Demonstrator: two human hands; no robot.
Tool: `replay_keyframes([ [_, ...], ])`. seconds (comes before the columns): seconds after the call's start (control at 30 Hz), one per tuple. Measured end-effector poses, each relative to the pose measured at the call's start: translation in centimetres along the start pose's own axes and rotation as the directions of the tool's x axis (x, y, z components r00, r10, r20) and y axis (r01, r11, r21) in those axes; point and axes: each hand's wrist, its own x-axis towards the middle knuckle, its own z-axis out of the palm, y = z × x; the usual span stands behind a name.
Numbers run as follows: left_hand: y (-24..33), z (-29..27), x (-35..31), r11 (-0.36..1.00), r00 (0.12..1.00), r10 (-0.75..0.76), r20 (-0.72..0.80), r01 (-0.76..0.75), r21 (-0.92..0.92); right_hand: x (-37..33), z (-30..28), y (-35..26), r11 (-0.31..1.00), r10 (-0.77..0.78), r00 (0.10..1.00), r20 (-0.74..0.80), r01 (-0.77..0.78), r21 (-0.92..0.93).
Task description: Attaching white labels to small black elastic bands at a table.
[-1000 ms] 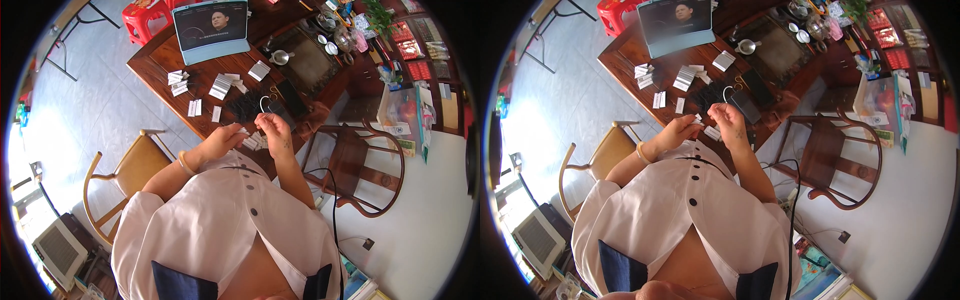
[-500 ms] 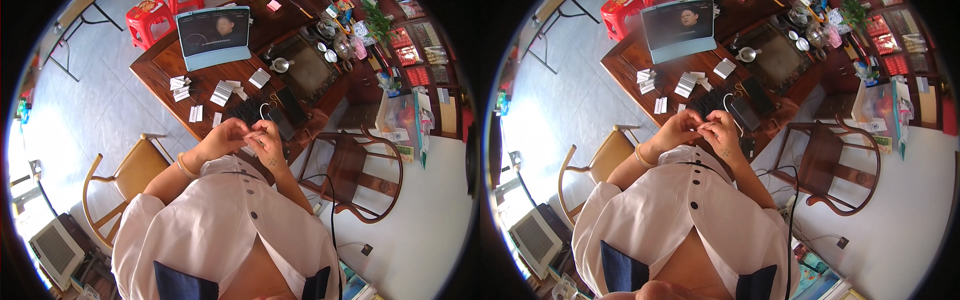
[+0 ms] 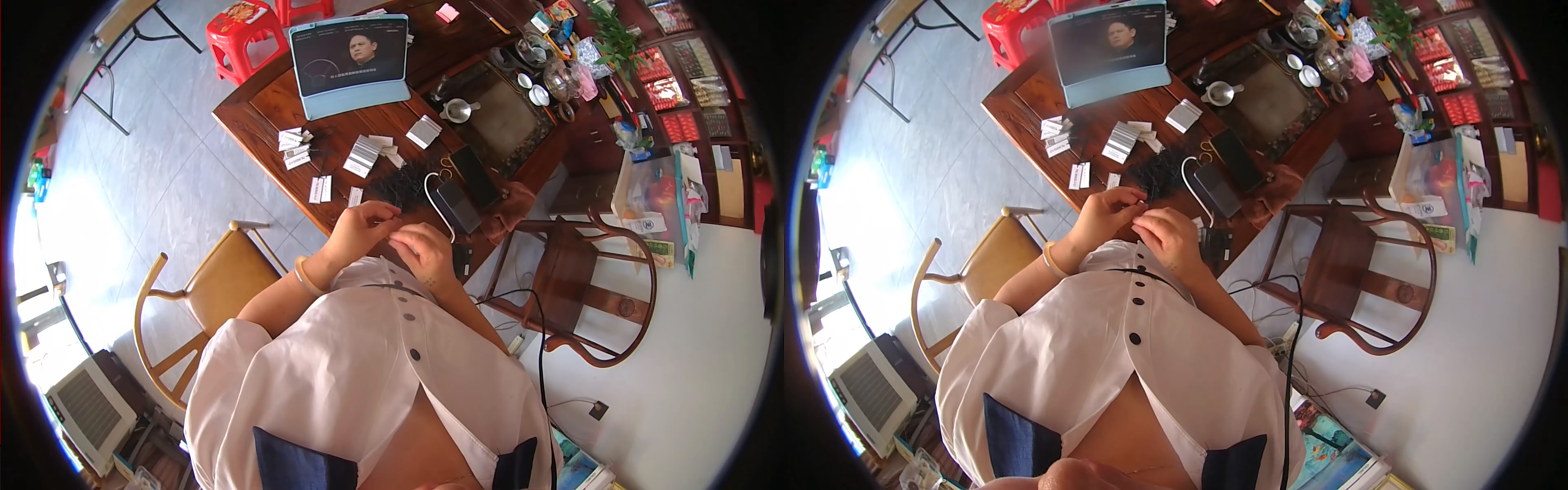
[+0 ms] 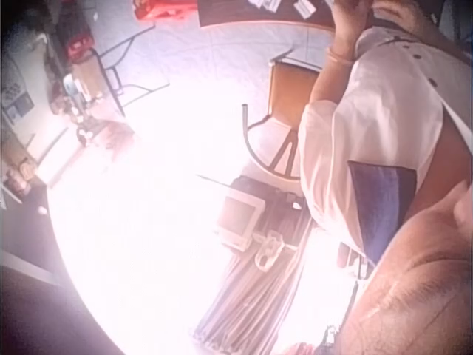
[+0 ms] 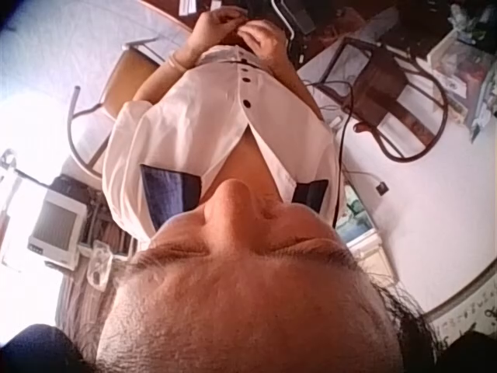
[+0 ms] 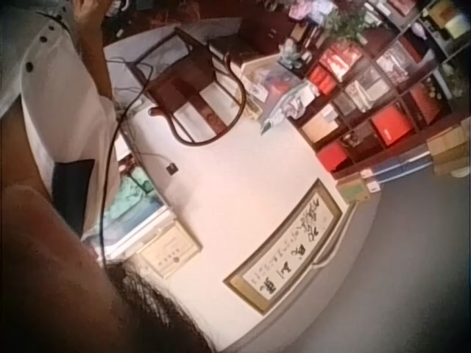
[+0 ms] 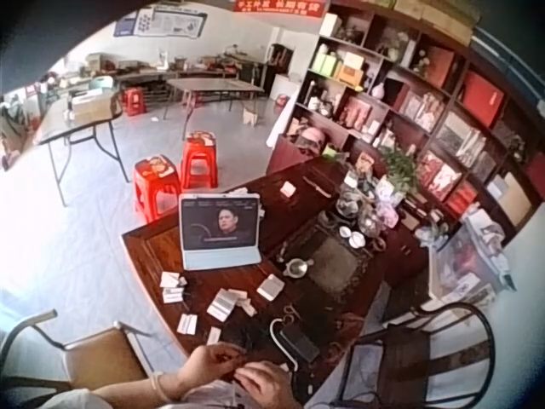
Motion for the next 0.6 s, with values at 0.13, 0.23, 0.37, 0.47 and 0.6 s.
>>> replay_keyframes([
  [0.13, 1.6, 0.0, -0.4, 0.926, 0.969, -0.234, 0.077, 0.247, -0.285, 0.2, -0.8, 0.1, 0.968, 0.197, 0.98, -0.023, -0.191, 0.161],
  [0.23, 2.6, -0.1, -0.6, 0.894, 0.92, -0.348, 0.181, 0.383, -0.23, 0.4, -1.7, 0.8, 0.923, 0.29, 0.955, 0.059, -0.295, 0.248],
  [0.37, 2.1, -0.4, -0.6, 0.861, 0.895, -0.343, 0.286, 0.421, -0.284, 0.6, -2.7, 1.8, 0.911, 0.241, 0.958, 0.156, -0.279, 0.305],
  [0.47, 2.1, -0.3, -0.7, 0.857, 0.884, -0.33, 0.332, 0.428, -0.288, 1.1, -2.9, 1.6, 0.888, 0.299, 0.932, 0.203, -0.35, 0.299],
  [0.6, 1.6, -0.3, -0.6, 0.816, 0.918, -0.315, 0.243, 0.392, -0.425, 1.8, -2.8, 1.1, 0.937, 0.216, 0.971, 0.106, -0.237, 0.258],
])
